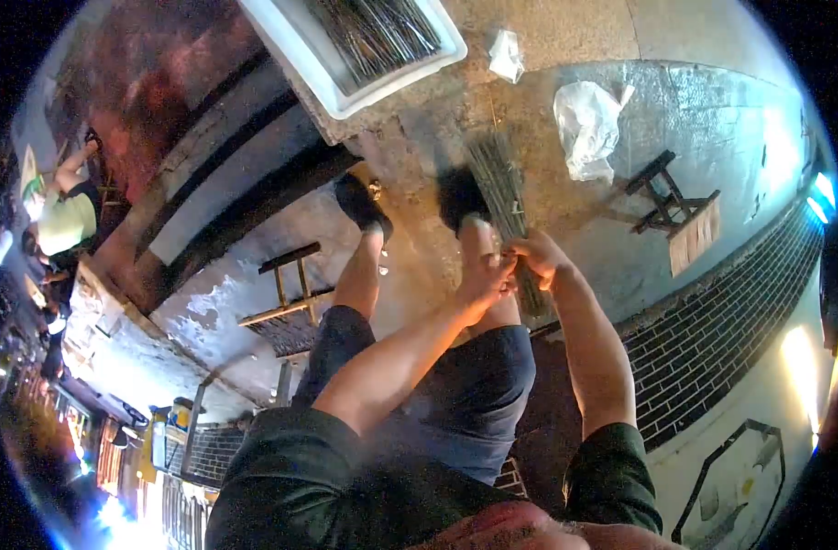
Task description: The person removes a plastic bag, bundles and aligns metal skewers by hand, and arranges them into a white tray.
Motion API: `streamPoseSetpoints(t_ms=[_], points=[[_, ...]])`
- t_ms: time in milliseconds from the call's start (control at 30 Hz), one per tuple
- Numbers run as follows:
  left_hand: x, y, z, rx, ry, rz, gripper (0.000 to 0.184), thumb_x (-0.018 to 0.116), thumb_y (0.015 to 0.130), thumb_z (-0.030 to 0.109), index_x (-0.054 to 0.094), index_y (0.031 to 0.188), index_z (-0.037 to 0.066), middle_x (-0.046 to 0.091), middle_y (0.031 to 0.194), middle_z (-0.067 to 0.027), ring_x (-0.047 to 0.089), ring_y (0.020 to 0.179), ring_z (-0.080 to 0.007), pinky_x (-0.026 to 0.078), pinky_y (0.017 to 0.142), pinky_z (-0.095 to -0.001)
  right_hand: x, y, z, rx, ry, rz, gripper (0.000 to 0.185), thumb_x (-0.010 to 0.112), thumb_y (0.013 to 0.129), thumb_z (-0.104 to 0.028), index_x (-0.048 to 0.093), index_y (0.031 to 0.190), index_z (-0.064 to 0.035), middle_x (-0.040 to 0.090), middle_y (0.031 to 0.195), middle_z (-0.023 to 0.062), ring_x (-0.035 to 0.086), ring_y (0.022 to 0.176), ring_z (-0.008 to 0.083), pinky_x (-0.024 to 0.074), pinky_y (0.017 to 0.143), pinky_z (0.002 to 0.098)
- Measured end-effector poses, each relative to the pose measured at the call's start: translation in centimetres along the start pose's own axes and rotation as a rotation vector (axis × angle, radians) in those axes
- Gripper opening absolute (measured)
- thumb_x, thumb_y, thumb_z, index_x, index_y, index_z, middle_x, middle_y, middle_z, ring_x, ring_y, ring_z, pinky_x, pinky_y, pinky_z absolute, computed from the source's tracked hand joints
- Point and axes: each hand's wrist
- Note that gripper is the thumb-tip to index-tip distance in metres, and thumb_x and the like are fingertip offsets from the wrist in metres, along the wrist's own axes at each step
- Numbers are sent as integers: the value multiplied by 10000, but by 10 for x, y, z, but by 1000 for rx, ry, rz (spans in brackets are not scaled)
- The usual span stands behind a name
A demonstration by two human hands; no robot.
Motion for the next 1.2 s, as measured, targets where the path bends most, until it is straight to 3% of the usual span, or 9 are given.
streamPoseSetpoints(t_ms=[233, 433, 500, 667, 833, 900, 933, 1033, 1200], points=[[-41, 59, -25, 151, -261, -134, 408, 530, 889, 488, 518, 1060, 118, 586, 936, -6, 573, 856, -154, 473, 741, -327, -13, 126, 62, 81, 14, -2, 177, 599, 834, -136, 634, 950, -6, 639, 810, 108, 587, 657, 203, 482, 560, 356], [-72, 87, 6, 198, -266, -222, 244, 486, 929, 320, 570, 961, 93, 621, 869, -53, 606, 770, -190, 487, 737, -327, -2, 182, 57, 303, 352, 7, 213, 618, 831, -207, 589, 798, 1, 587, 688, 100, 574, 598, 233, 494, 553, 379], [-84, 100, 6, 146, -301, -170, 214, 508, 911, 266, 586, 942, 69, 633, 848, -65, 621, 787, -196, 502, 740, -328, -11, 204, 78, 123, 68, 14, 258, 613, 854, -262, 595, 818, -7, 592, 697, 88, 582, 617, 223, 499, 570, 370], [-98, 105, 11, 67, -44, -159, 271, 602, 865, 293, 583, 963, 42, 636, 836, -70, 628, 756, -212, 517, 733, -343, -32, 282, 167, -712, 100, -271, 280, 594, 865, -269, 620, 977, -13, 603, 755, 79, 588, 660, 203, 491, 607, 329], [-91, 106, 14, -101, -135, 110, 201, 552, 885, 200, 610, 901, 7, 643, 807, -88, 632, 658, -211, 522, 583, -350, 29, 144, 32, -7, -343, 486, 448, 616, 815, -339, 589, 1097, 9, 643, 958, 130, 615, 798, 237, 496, 684, 367], [-88, 106, 20, -140, -113, 132, 199, 549, 878, 188, 612, 880, -1, 642, 788, -94, 633, 637, -221, 523, 563, -356, 6, 181, 68, -123, -376, 427, 508, 625, 794, -375, 580, 1098, 29, 641, 973, 151, 615, 817, 248, 490, 704, 384], [-85, 107, 25, -46, -175, -76, 193, 537, 871, 172, 614, 858, -4, 638, 761, -110, 636, 636, -229, 527, 561, -369, 3, 187, 71, -180, -390, 398, 539, 629, 783, -394, 576, 1099, 39, 639, 980, 161, 615, 826, 254, 487, 714, 393], [-95, 124, 12, -29, -87, -109, 228, 506, 890, 246, 614, 889, 44, 624, 750, -80, 623, 662, -228, 536, 621, -359, 1, 178, 50, 22, -319, 458, 524, 645, 779, -388, 583, 1059, 50, 636, 953, 166, 613, 798, 247, 487, 674, 384], [-82, 123, 7, -27, -103, 118, 209, 511, 877, 185, 615, 913, 7, 626, 728, -111, 597, 635, -224, 507, 590, -382, -23, 198, 82, -84, -371, 443, 428, 657, 784, -341, 611, 970, 41, 641, 871, 143, 611, 749, 216, 475, 613, 359]])
Point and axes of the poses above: each hand's wrist, its own y-axis towards the middle knuckle, its own x-axis out of the palm, z = x × y
